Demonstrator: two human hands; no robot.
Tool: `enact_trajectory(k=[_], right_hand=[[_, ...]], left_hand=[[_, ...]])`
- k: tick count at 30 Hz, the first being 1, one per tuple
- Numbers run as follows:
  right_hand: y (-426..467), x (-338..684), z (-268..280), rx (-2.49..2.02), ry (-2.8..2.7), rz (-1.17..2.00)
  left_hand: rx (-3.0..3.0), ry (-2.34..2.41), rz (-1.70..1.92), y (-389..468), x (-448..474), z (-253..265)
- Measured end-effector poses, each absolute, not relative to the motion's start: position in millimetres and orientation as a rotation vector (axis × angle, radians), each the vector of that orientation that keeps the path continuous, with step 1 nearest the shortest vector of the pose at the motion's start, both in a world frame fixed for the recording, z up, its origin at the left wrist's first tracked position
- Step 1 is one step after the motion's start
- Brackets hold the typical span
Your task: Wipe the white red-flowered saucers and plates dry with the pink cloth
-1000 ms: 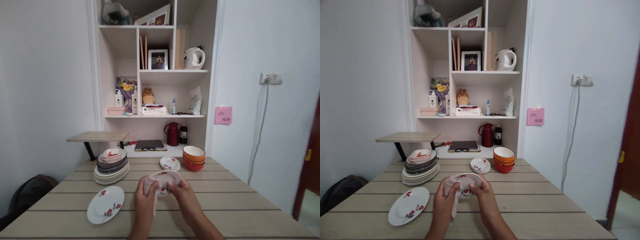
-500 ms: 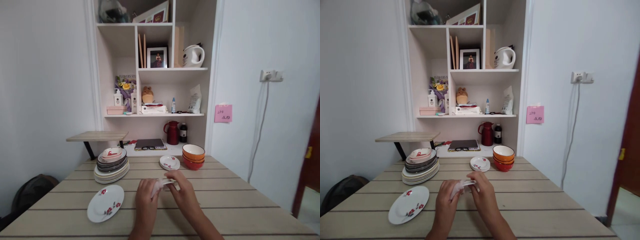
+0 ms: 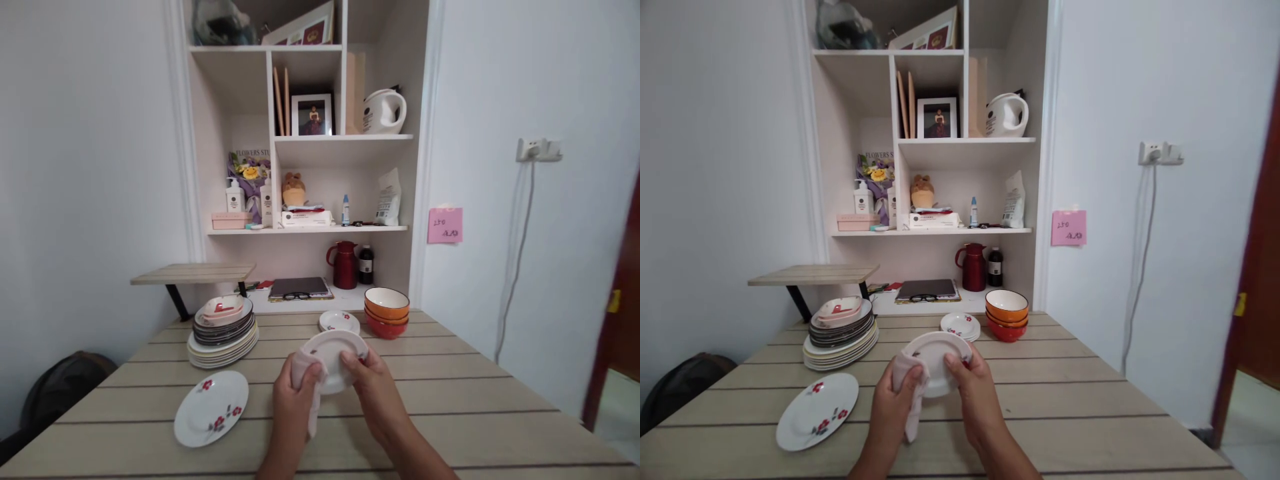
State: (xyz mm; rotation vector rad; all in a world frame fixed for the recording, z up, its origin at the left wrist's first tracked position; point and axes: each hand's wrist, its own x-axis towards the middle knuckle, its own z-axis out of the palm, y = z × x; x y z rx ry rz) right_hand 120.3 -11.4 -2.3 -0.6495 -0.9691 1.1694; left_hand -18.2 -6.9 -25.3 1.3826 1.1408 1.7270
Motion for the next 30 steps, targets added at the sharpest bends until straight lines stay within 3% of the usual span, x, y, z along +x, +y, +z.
enact_trajectory(k=[6,13,24,30], right_hand=[[-7.3,122.4,-7.0,-0.613,-0.831,1.393],[-7.2,127.2,-5.5,-0.782,-1.115,1.122],[-14.0,126.5,-1.2,-0.808,-1.167,1.368],[-14.1,121.6,-1.9,-0.814,-1.026,1.370]], left_hand=[[1.205,1.038,1.626,-9.1,-12.5,-24.0],[1.001,1.039,1.613,-5.9,-21.4,-20.3],[1.173,1.246,1.627,-2.9,-21.3,-22.2],[1.040,1.004,1.575,-10.1,-18.4,-17.1]])
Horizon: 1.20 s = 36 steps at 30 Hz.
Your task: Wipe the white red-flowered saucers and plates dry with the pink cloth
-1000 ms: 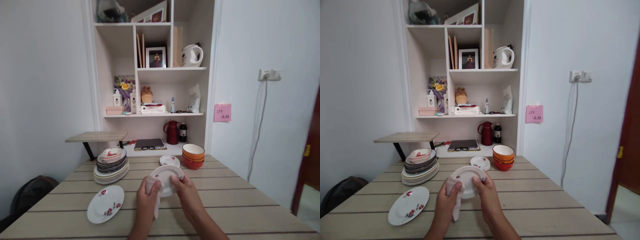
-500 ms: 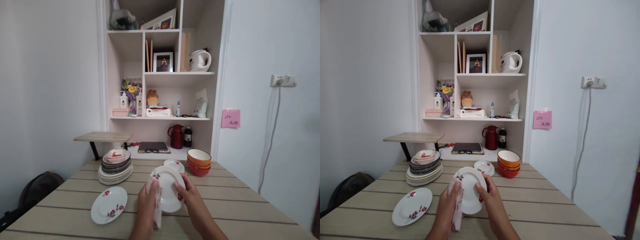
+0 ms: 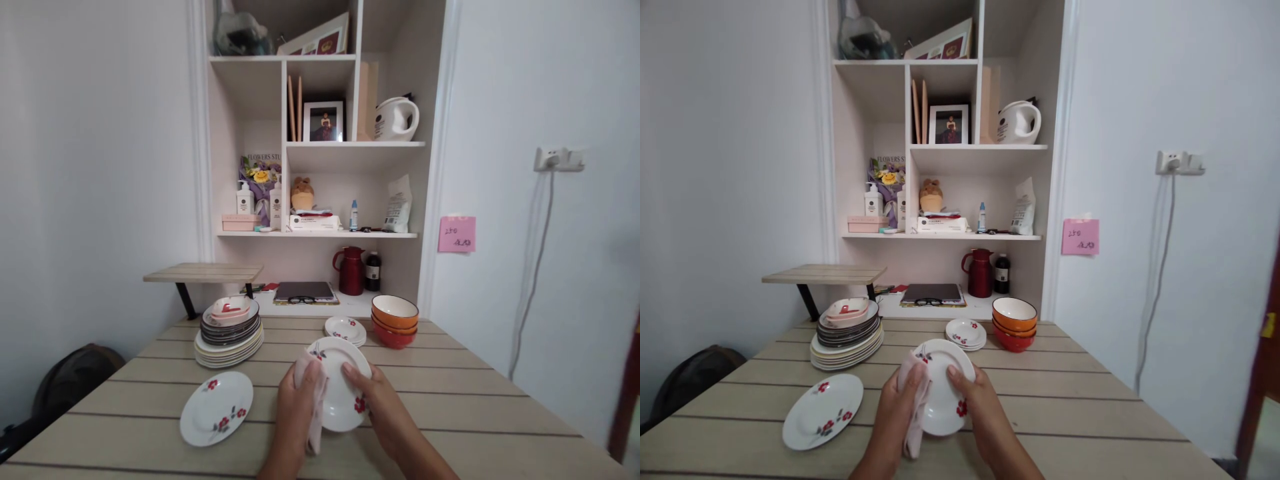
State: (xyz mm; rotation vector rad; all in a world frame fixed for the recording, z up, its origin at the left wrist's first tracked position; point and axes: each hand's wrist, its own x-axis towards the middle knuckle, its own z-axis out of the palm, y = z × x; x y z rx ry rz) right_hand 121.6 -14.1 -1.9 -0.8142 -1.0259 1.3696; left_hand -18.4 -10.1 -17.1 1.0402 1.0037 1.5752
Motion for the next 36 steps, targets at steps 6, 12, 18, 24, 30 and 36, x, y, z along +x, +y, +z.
enact_trajectory(k=[6,12,18,24,30,36], right_hand=[[-7.9,124.2,-7.6,-0.754,-0.873,1.396],[-9.4,124.4,-6.5,-0.746,-0.889,1.389],[-9.8,123.9,-6.3,-0.751,-1.163,1.204],[-6.6,131.3,-8.6,-0.848,-1.566,0.540],[-10.2,128.1,-4.9,-0.887,-1.646,0.543],[-11.6,125.3,-3.9,-0.904,-1.542,0.684]], left_hand=[[0.905,0.766,1.433,-12.8,-15.7,-14.3],[0.911,0.753,1.422,-9.3,-15.4,-19.3],[1.351,1.130,1.701,-1.9,-29.4,-24.1],[2.255,1.370,1.768,0.2,-37.7,-32.7],[2.382,1.375,1.957,-5.4,-32.8,-36.5],[1.976,1.363,1.949,2.5,-30.6,-34.6]])
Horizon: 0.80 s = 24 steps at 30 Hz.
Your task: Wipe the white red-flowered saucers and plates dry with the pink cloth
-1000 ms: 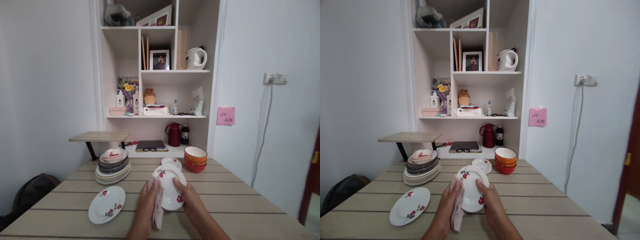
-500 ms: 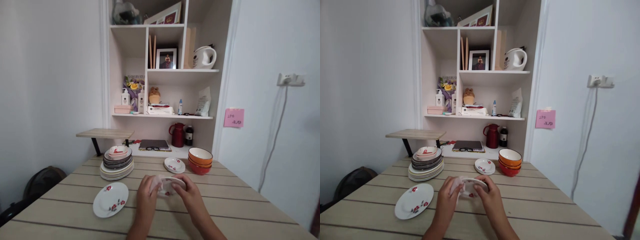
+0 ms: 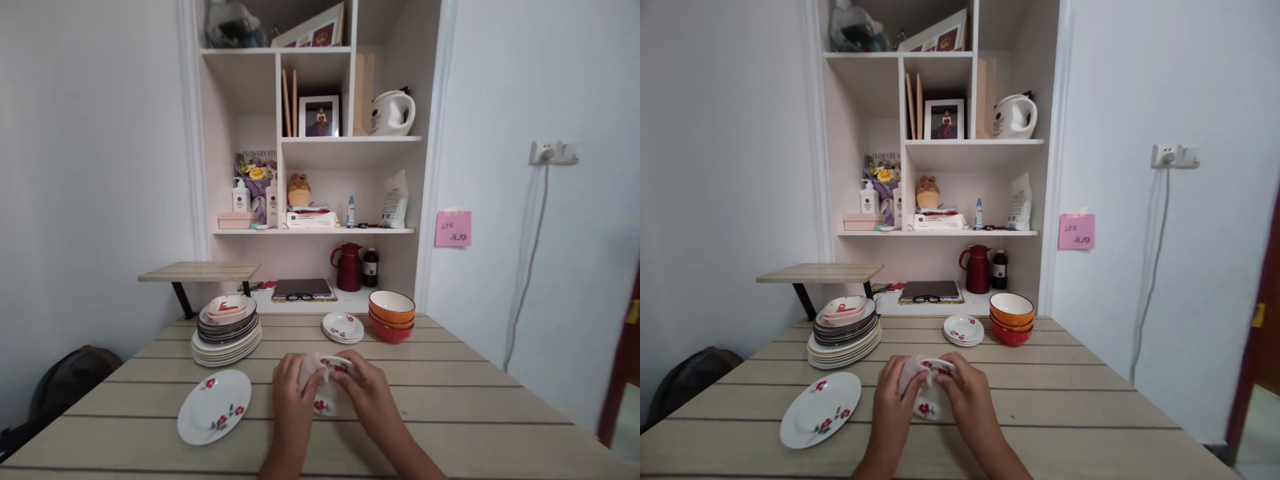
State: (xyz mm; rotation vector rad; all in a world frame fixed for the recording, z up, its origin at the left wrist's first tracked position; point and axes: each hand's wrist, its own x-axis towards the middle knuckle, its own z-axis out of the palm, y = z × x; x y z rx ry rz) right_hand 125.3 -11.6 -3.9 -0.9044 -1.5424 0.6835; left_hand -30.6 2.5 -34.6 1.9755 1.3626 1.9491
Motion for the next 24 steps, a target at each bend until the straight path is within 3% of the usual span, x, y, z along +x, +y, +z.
enact_trajectory(k=[7,12,19,24], right_hand=[[-8.9,124.4,-6.5,-0.806,-1.164,0.937],[-7.0,125.8,-6.1,-0.723,-1.117,1.216],[-6.5,131.7,-3.3,-0.931,-1.481,0.534],[-3.5,135.8,-10.3,-0.852,-1.655,0.379]], left_hand=[[1.401,1.124,1.623,2.0,-22.7,-30.1],[1.330,1.175,1.674,-1.9,-18.7,-27.8],[2.128,1.404,2.055,-1.0,-32.2,-32.8],[2.730,1.291,2.175,-9.1,-33.0,-26.3]])
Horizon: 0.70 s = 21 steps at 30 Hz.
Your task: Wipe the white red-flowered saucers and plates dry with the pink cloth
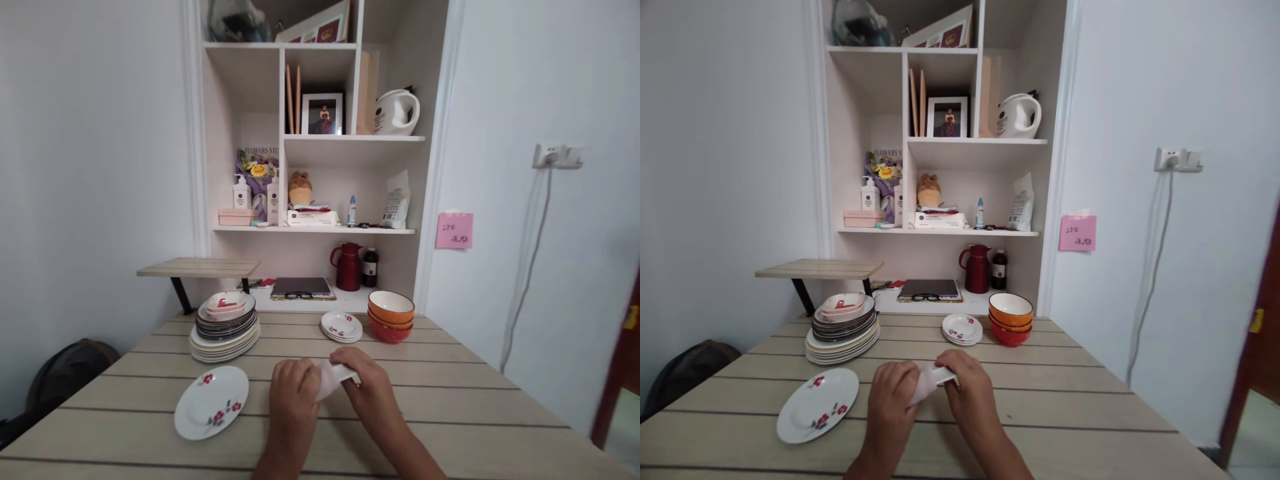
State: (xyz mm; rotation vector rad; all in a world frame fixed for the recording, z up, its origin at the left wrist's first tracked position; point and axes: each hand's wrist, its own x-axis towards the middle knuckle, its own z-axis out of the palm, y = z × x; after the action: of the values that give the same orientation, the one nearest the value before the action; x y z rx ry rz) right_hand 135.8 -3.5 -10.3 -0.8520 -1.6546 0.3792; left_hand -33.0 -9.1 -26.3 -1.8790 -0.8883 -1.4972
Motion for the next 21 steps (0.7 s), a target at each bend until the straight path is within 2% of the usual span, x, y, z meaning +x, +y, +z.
enact_trajectory(k=[5,16,21], right_hand=[[-4.0,134.8,-8.7,-0.839,-1.684,0.442],[-10.1,120.5,-10.4,-0.696,-1.087,1.135],[-10.2,121.2,-2.3,-0.590,-0.843,1.285]], left_hand=[[-1.924,-0.914,-1.639,-11.6,-29.1,-25.7],[-2.012,-1.698,-2.570,-6.6,-21.7,-24.9],[-2.127,-1.750,-2.657,-9.5,-15.3,-23.5]])
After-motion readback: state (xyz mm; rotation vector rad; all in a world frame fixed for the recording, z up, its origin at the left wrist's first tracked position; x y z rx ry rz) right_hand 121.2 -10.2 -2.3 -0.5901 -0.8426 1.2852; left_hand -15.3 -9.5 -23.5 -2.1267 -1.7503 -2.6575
